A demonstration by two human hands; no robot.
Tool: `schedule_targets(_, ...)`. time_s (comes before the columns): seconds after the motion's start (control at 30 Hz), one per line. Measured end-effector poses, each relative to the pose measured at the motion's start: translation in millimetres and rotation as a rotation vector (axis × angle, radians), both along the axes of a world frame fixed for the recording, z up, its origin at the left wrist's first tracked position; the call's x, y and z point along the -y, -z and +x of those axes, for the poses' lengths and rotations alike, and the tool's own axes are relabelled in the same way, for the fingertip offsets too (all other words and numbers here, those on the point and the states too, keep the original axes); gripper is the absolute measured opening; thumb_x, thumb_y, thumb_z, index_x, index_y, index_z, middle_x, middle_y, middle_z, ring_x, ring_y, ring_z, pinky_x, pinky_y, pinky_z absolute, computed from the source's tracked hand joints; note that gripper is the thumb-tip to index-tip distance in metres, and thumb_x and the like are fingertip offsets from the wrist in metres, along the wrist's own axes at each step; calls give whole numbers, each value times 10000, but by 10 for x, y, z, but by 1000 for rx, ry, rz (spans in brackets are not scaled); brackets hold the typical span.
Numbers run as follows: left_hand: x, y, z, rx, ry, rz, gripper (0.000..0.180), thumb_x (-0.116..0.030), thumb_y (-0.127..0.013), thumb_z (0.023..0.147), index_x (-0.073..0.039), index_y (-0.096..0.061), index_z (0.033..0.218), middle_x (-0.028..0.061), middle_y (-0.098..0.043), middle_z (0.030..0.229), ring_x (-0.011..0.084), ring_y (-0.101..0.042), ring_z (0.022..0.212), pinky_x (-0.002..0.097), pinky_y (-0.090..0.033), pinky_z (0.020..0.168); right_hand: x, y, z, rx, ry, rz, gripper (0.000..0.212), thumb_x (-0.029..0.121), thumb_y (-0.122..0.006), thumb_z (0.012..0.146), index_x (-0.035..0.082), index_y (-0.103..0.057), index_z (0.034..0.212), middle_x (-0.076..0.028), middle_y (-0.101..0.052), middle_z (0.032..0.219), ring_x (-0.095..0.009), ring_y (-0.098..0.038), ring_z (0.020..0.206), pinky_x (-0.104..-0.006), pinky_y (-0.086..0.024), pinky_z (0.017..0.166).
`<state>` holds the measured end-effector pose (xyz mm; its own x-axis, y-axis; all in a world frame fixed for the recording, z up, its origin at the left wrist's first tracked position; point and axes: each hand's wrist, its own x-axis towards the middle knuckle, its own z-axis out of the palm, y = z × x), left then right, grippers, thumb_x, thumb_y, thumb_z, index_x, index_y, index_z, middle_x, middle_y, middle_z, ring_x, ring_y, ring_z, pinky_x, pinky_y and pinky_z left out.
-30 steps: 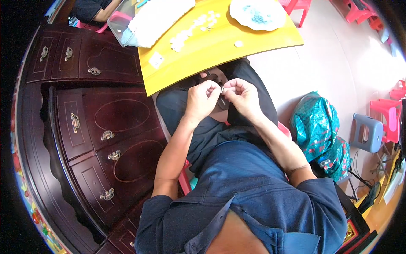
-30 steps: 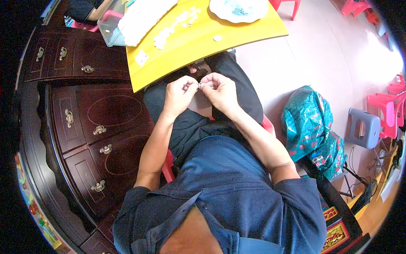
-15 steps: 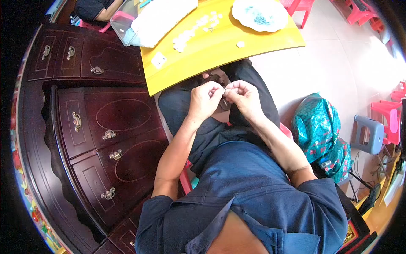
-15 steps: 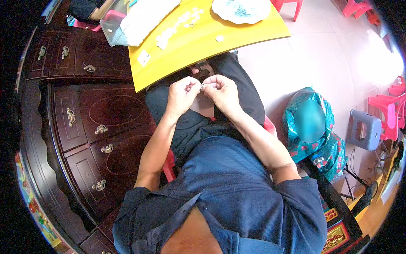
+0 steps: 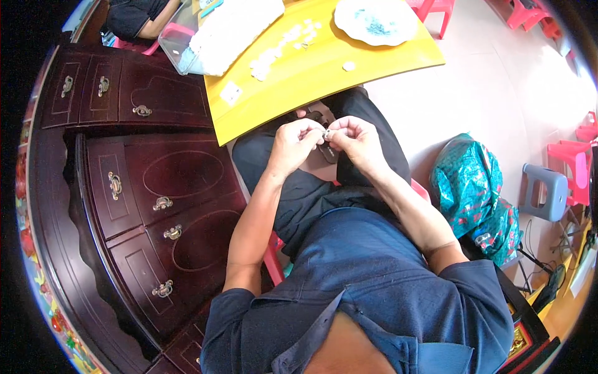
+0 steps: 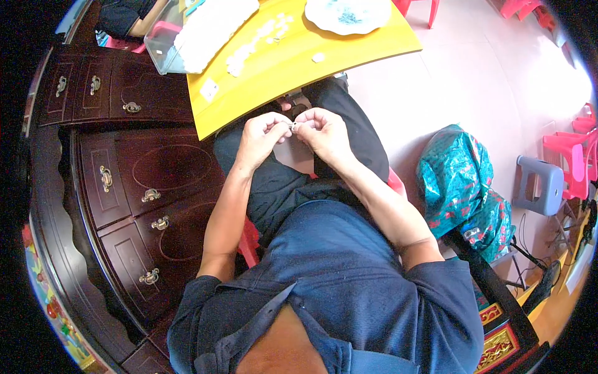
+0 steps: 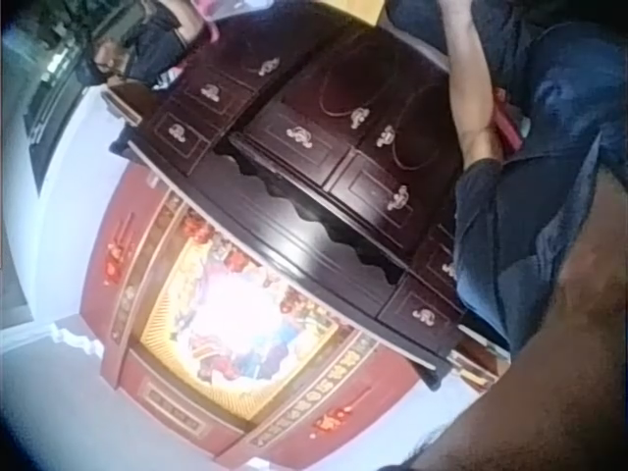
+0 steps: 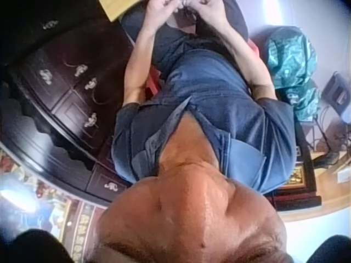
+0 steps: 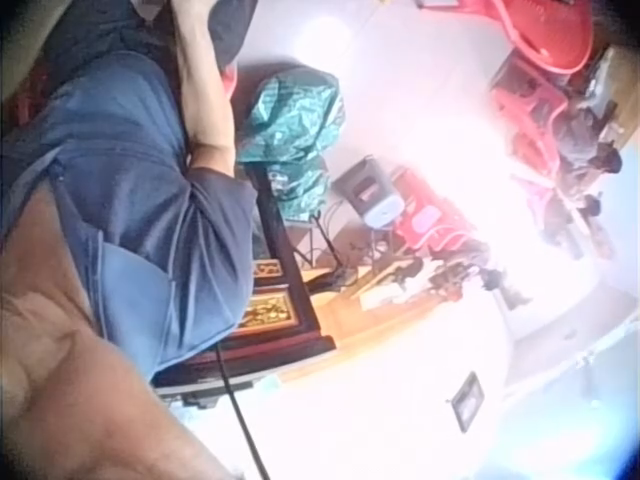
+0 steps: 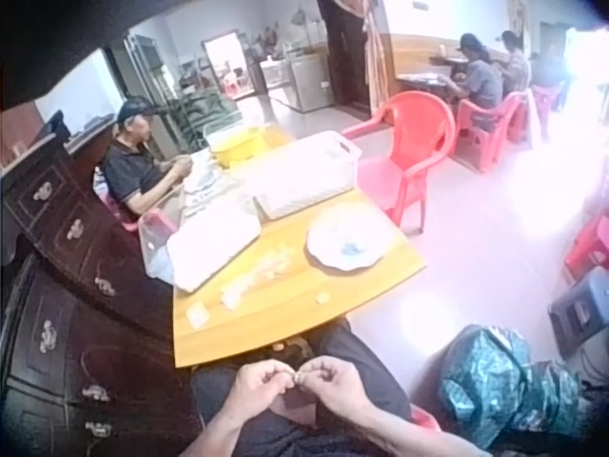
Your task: Manually assembling small white plastic components at a work table in a workshop.
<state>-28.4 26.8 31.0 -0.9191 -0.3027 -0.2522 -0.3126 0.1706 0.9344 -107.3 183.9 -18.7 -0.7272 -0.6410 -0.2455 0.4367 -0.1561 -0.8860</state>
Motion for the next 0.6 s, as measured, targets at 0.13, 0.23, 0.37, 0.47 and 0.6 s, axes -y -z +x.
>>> schedule_targets(0.13, -17, -1, -3, 14, -12, -55, 108, -82, -645, 919, -9, -725, 925, 13, -690, 767, 61, -620, 699, 206, -491, 639, 13, 14, 8, 20, 13, -8, 84, 37, -709, 869, 13, -685, 947, -4, -683, 750, -44, -597, 640, -197, -477, 590)
schedule_targets(0.23, -41, 55, 10, -17, -18, -128, 108, -80, -645, 918, -10, -727, 914, 14, -692, 758, 58, -614, 684, 207, -488, 629, 19, 30, 17, 22, 10, -6, 88, 33, -711, 869, 12, -685, 950, -6, -685, 755, -45, -598, 640, -198, -479, 592)
schedule_targets(0.37, 17, 60, 13, -9, -8, -106, 118, -73, -647, 915, -3, -730, 959, 21, -703, 789, 54, -610, 689, 206, -488, 636, 20, -30, 8, 36, 6, -17, 74, 31, -699, 870, 19, -682, 941, -5, -685, 759, -44, -597, 645, -197, -477, 599)
schedule_targets(0.47, 95, 2, -15, -78, -93, -108, 160, -64, -645, 917, 11, -722, 1035, 21, -707, 842, 50, -600, 704, 201, -488, 650, 26, -46, -17, 43, 21, -27, 54, 28, -685, 872, 26, -678, 926, 3, -677, 750, -40, -587, 643, -195, -467, 600)
schedule_targets(0.6, 531, 80, -13, -164, -271, -508, 288, -45, -631, 891, 10, -669, 1171, 64, -672, 782, 118, -638, 680, 269, -508, 642, 16, -63, -10, 69, 16, -50, 70, 19, -676, 873, 31, -670, 942, 11, -669, 756, -38, -578, 663, -197, -458, 620)
